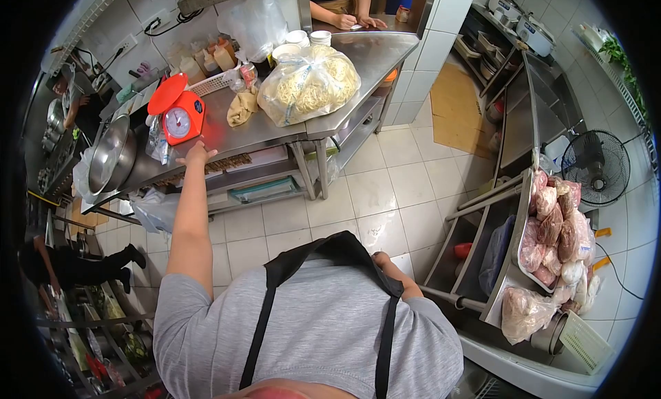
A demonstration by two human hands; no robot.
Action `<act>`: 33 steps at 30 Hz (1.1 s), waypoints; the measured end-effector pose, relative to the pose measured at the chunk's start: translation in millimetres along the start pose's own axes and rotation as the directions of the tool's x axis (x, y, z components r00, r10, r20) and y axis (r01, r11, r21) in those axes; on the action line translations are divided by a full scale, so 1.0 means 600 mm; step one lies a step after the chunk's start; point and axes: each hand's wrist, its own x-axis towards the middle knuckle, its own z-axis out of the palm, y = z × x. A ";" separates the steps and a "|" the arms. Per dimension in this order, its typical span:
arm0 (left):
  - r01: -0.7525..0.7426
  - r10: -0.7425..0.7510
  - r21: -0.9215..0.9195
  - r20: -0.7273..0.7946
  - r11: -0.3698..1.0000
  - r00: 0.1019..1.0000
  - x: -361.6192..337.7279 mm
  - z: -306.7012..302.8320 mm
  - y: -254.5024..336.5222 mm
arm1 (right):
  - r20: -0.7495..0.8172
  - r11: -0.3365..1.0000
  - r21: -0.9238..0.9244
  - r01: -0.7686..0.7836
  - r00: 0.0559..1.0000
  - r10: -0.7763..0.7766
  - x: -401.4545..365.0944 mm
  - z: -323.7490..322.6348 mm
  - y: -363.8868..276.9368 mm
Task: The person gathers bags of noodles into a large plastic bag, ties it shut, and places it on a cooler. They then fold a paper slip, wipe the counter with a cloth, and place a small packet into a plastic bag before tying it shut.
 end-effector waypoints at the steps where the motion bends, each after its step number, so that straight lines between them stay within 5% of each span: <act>1: 0.003 -0.003 0.002 0.000 1.000 1.000 0.000 0.000 0.000 | 0.008 1.000 0.007 -0.005 1.000 0.005 0.003 0.003 0.005; 26: -0.044 0.044 -0.017 -0.022 0.999 0.999 0.011 0.011 -0.010 | -0.056 0.996 0.090 0.010 0.998 -0.005 0.030 -0.022 0.010; 33: -0.061 0.061 0.008 -0.149 0.998 0.987 0.010 0.026 -0.012 | -0.132 0.975 0.215 0.054 0.991 -0.025 0.079 -0.079 -0.013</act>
